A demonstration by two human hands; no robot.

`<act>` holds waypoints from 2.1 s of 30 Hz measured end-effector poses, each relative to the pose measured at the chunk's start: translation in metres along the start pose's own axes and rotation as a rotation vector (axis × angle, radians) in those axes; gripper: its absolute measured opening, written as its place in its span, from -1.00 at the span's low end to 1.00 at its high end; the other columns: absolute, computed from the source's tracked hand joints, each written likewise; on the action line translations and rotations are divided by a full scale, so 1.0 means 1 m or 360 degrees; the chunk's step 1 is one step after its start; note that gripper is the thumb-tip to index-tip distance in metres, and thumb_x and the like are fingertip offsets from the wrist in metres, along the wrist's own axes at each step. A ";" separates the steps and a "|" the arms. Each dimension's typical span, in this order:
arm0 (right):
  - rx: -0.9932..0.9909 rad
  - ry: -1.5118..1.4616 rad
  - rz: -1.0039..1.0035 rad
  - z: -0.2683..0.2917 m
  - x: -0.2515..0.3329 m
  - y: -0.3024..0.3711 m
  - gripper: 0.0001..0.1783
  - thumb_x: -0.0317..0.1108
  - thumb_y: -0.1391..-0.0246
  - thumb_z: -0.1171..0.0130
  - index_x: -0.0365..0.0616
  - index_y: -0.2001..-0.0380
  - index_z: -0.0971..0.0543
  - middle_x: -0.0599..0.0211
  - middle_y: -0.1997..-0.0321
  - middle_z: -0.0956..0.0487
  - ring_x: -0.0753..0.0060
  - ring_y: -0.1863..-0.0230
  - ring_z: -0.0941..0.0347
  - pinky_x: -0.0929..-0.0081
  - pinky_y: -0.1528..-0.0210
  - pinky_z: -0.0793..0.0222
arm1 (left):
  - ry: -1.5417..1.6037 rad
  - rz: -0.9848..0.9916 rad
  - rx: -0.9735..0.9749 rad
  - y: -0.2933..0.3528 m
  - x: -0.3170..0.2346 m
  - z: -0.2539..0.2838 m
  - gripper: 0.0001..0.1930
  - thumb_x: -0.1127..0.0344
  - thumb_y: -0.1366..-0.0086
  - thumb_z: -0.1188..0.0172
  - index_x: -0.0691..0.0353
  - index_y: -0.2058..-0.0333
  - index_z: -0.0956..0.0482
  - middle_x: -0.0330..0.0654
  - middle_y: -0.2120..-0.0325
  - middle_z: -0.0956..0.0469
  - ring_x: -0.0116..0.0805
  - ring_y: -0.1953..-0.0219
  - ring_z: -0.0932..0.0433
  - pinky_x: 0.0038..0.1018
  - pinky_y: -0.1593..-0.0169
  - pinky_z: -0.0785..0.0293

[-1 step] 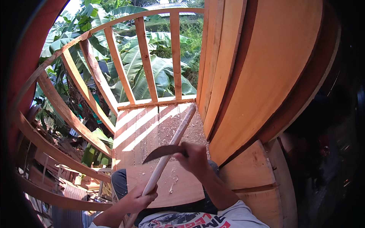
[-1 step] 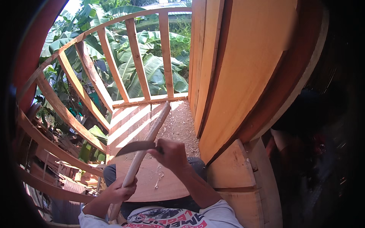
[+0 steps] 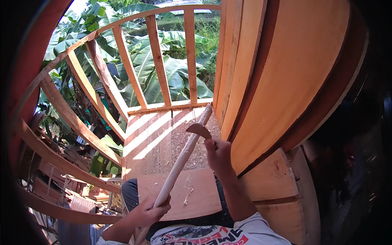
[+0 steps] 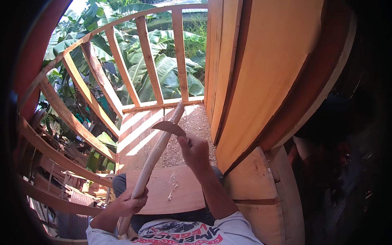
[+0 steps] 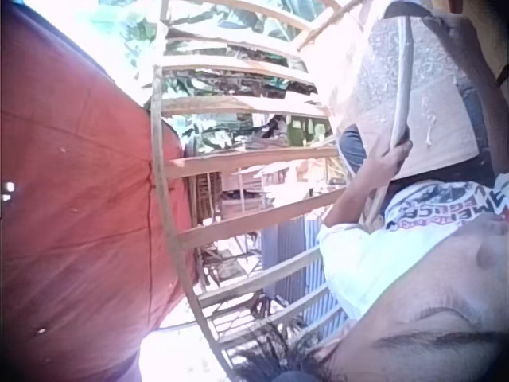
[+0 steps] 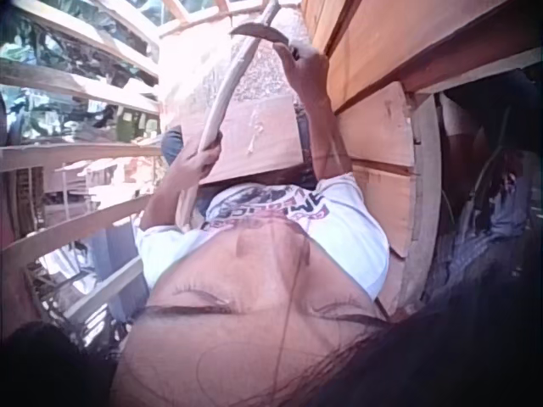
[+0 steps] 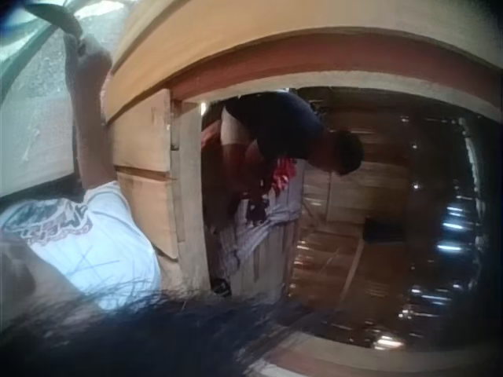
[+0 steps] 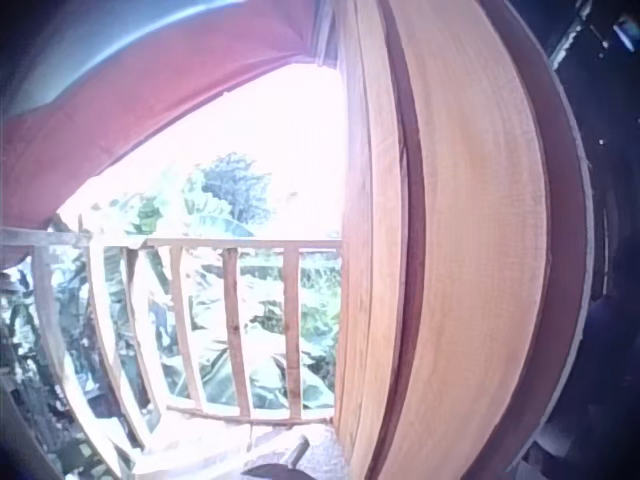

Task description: The person sits cross-legged on a wooden platform and uses a curved knife to shave and shape a long, thin piece of wood. They repeatedly rotate the wood and scrape along its length, producing wood shavings that accumulate on the platform.

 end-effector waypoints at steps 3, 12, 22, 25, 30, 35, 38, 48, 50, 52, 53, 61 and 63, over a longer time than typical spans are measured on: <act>0.0142 -0.0034 0.0381 -0.008 0.020 0.018 -0.49 -0.01 -0.10 -0.25 -0.21 0.69 -0.45 0.18 0.76 -0.39 0.15 0.73 -0.37 0.35 0.62 -0.26 | -0.0075 -0.0177 -0.0016 -0.004 0.005 0.005 -0.87 0.46 -0.22 -0.09 0.21 0.32 -0.30 -0.41 0.61 -0.25 -0.67 0.69 -0.22 -0.68 0.65 -0.12; -0.0046 -0.0086 0.0635 -0.002 0.011 0.011 -0.47 -0.04 -0.16 -0.18 -0.13 0.73 -0.32 0.28 0.81 -0.26 0.37 0.77 -0.28 0.41 0.67 -0.16 | -0.0014 -0.0047 0.0039 -0.009 0.000 0.001 -0.85 0.48 -0.20 -0.09 0.22 0.28 -0.32 -0.37 0.53 -0.27 -0.63 0.55 -0.25 -0.62 0.51 -0.19; -0.0312 -0.0599 0.0042 0.012 -0.062 0.006 -0.46 0.05 -0.16 -0.15 -0.27 0.60 -0.48 0.26 0.77 -0.32 0.45 0.74 -0.29 0.41 0.63 -0.19 | 0.0173 -0.0006 0.0126 -0.018 -0.003 -0.007 -0.77 0.47 -0.24 -0.10 0.25 0.14 -0.32 -0.38 0.58 -0.30 -0.65 0.68 -0.25 -0.64 0.64 -0.13; -0.0032 -0.0212 0.0481 -0.001 -0.040 0.015 -0.44 0.12 -0.10 -0.20 -0.18 0.66 -0.48 0.23 0.76 -0.36 0.17 0.72 -0.39 0.34 0.64 -0.25 | 0.0063 0.0045 0.0051 -0.024 -0.002 -0.012 -0.78 0.48 -0.23 -0.10 0.24 0.16 -0.32 -0.36 0.58 -0.30 -0.63 0.67 -0.26 -0.63 0.61 -0.16; -0.0145 -0.0155 -0.0068 0.014 -0.061 0.007 -0.50 0.08 0.04 -0.34 -0.12 0.68 -0.48 0.23 0.78 -0.38 0.09 0.70 -0.42 0.31 0.64 -0.28 | -0.0528 -0.0131 -0.0203 -0.026 -0.003 -0.007 -0.81 0.47 -0.20 -0.11 0.24 0.23 -0.32 -0.28 0.55 -0.33 -0.49 0.50 -0.33 -0.51 0.39 -0.28; -0.0157 -0.0205 0.0076 0.009 -0.047 0.019 -0.53 0.00 -0.01 -0.31 -0.14 0.68 -0.47 0.21 0.79 -0.37 0.12 0.71 -0.42 0.34 0.65 -0.26 | -0.0739 -0.0257 -0.0269 -0.026 -0.018 -0.022 -0.82 0.45 -0.21 -0.12 0.25 0.24 -0.33 -0.21 0.52 -0.36 -0.43 0.42 -0.35 -0.45 0.31 -0.30; -0.0196 -0.0065 -0.0263 0.026 -0.083 0.010 -0.55 0.02 0.01 -0.32 -0.15 0.62 -0.50 0.18 0.74 -0.41 0.15 0.69 -0.44 0.35 0.62 -0.27 | -0.0792 -0.0237 -0.0260 -0.024 -0.025 -0.028 -0.82 0.45 -0.21 -0.11 0.24 0.24 -0.33 -0.19 0.52 -0.37 -0.42 0.42 -0.35 -0.46 0.31 -0.29; -0.0054 -0.0253 -0.0172 0.017 -0.073 0.015 -0.41 0.16 -0.09 -0.19 -0.20 0.65 -0.50 0.18 0.78 -0.35 0.16 0.72 -0.35 0.32 0.62 -0.22 | -0.0618 -0.0248 -0.0218 -0.026 -0.009 -0.022 -0.81 0.44 -0.21 -0.12 0.24 0.22 -0.33 -0.21 0.54 -0.36 -0.43 0.45 -0.34 -0.46 0.34 -0.28; -0.0073 -0.0402 -0.0146 0.010 -0.059 0.023 -0.40 0.19 -0.09 -0.17 -0.20 0.63 -0.51 0.17 0.76 -0.37 0.12 0.71 -0.36 0.30 0.63 -0.22 | -0.0648 -0.0256 -0.0246 -0.027 -0.009 -0.020 -0.80 0.43 -0.21 -0.12 0.25 0.21 -0.32 -0.20 0.56 -0.36 -0.42 0.46 -0.34 -0.44 0.35 -0.29; -0.0086 -0.0309 -0.0004 0.006 -0.053 0.027 -0.37 0.23 -0.06 -0.18 -0.18 0.66 -0.47 0.18 0.75 -0.37 0.07 0.69 -0.39 0.29 0.63 -0.23 | -0.0677 -0.0223 -0.0313 -0.024 -0.016 -0.026 -0.78 0.41 -0.22 -0.13 0.26 0.20 -0.32 -0.16 0.58 -0.37 -0.38 0.48 -0.35 -0.41 0.36 -0.29; -0.0101 -0.0237 0.0006 0.005 -0.057 0.028 -0.36 0.24 -0.04 -0.19 -0.17 0.68 -0.45 0.18 0.75 -0.36 0.06 0.68 -0.39 0.29 0.63 -0.22 | -0.0756 -0.0190 -0.0348 -0.021 -0.018 -0.028 -0.77 0.41 -0.22 -0.13 0.27 0.19 -0.32 -0.13 0.58 -0.38 -0.36 0.49 -0.36 -0.39 0.37 -0.30; -0.0268 0.0083 -0.0203 0.025 -0.080 0.020 -0.38 0.21 -0.02 -0.22 -0.15 0.70 -0.42 0.18 0.77 -0.35 0.05 0.69 -0.39 0.27 0.64 -0.21 | -0.0888 -0.0155 -0.0328 -0.015 -0.018 -0.036 -0.75 0.38 -0.24 -0.15 0.29 0.17 -0.33 -0.04 0.56 -0.42 -0.28 0.46 -0.42 -0.34 0.33 -0.34; -0.0236 0.0078 -0.0264 0.018 -0.076 0.025 -0.41 0.18 -0.01 -0.25 -0.14 0.69 -0.43 0.18 0.76 -0.37 0.04 0.69 -0.40 0.27 0.64 -0.22 | -0.0785 -0.0255 -0.0320 -0.014 -0.009 -0.029 -0.76 0.37 -0.24 -0.15 0.27 0.18 -0.34 -0.08 0.52 -0.41 -0.32 0.43 -0.40 -0.37 0.32 -0.34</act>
Point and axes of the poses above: each hand's wrist, its own y-axis away from the middle knuckle, its own z-axis out of the back of the hand, x = y × z, the point moved 5 cm from there along -y, towards the middle knuckle
